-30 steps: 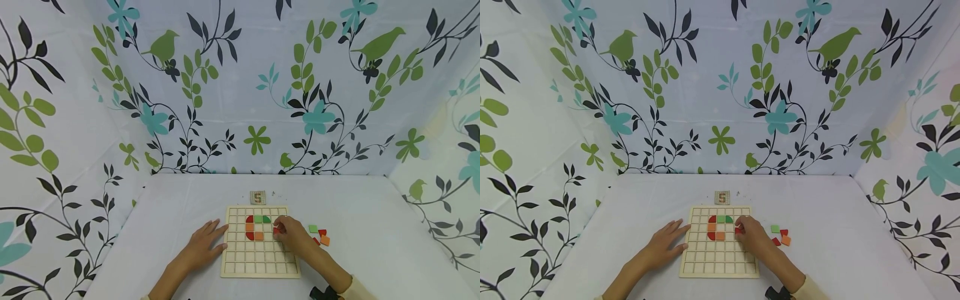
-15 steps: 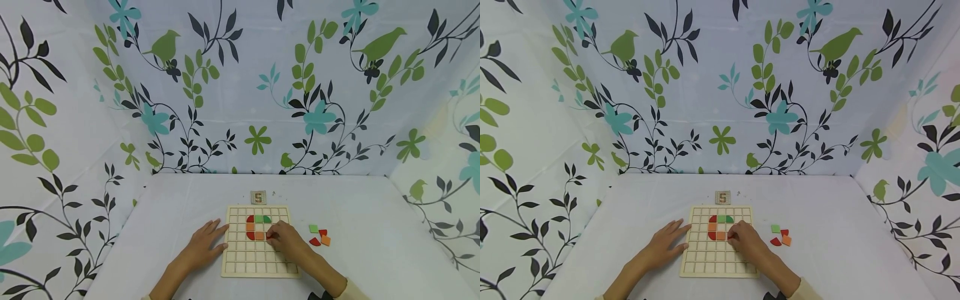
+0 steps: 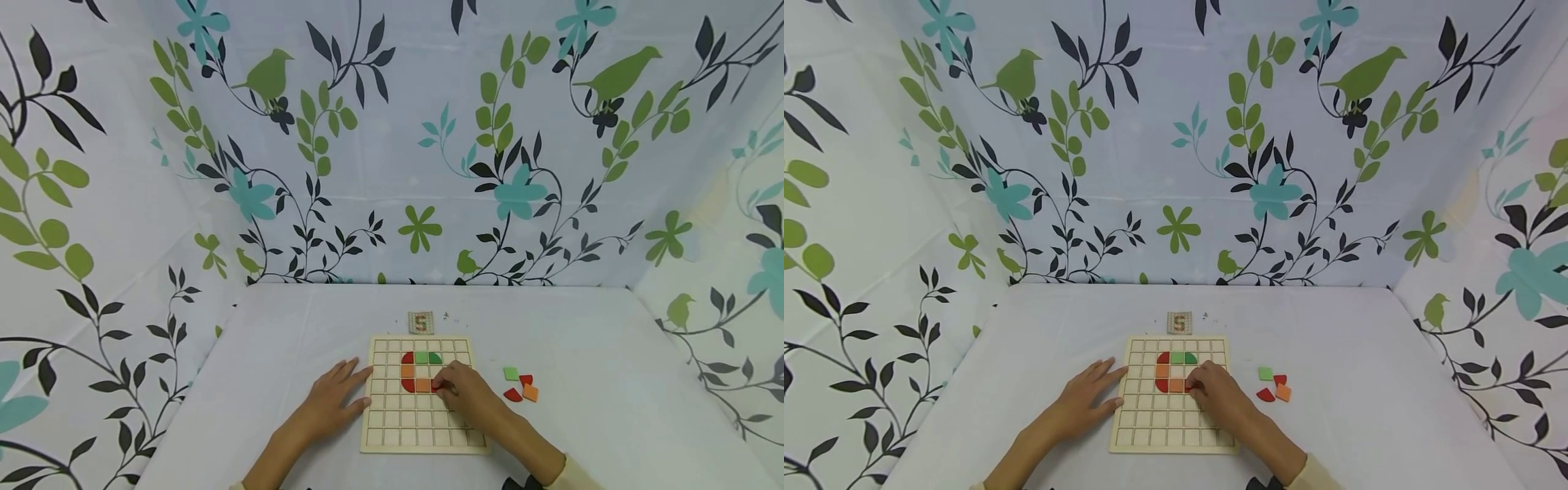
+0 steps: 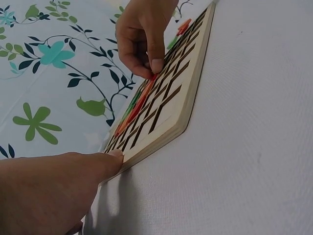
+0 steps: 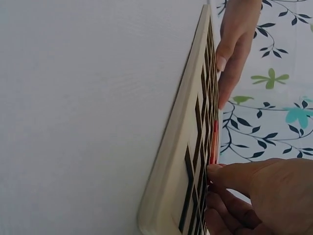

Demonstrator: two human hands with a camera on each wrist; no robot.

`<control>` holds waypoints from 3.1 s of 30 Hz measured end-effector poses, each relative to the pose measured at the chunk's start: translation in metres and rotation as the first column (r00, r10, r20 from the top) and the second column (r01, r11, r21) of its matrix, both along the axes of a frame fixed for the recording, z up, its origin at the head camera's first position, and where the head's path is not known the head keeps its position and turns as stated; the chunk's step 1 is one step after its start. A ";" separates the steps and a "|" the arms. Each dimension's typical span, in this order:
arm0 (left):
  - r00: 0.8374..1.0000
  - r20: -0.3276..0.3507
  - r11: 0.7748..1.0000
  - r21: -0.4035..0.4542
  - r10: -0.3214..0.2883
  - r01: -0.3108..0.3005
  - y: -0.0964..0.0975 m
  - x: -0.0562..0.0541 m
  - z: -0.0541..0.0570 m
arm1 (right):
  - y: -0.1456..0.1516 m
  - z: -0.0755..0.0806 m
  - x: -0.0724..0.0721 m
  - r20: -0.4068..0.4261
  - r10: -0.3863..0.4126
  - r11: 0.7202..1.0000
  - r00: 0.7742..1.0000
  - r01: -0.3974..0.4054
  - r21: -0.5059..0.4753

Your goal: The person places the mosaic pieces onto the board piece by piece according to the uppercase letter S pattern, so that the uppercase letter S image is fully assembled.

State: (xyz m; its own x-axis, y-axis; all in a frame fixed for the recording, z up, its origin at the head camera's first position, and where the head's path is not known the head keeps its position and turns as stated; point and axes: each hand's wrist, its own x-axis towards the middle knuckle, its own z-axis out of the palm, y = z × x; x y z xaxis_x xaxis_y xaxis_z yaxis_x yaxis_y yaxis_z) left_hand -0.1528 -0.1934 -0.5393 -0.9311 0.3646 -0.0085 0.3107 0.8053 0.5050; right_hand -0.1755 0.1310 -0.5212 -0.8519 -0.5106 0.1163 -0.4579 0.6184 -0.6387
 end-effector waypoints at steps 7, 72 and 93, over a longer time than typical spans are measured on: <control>1.000 -0.015 1.000 -0.012 -0.009 0.009 0.000 -0.002 -0.003 | 0.010 0.006 -0.002 0.008 -0.077 0.997 0.997 0.076 0.025; 1.000 -0.010 1.000 -0.006 0.009 -0.009 0.001 0.000 0.000 | 0.120 -0.010 -0.026 0.125 -0.310 0.951 0.943 0.304 0.061; 1.000 0.002 1.000 -0.005 0.019 -0.019 0.001 0.001 0.001 | 0.102 -0.004 -0.029 0.085 -0.331 0.940 0.940 0.321 0.113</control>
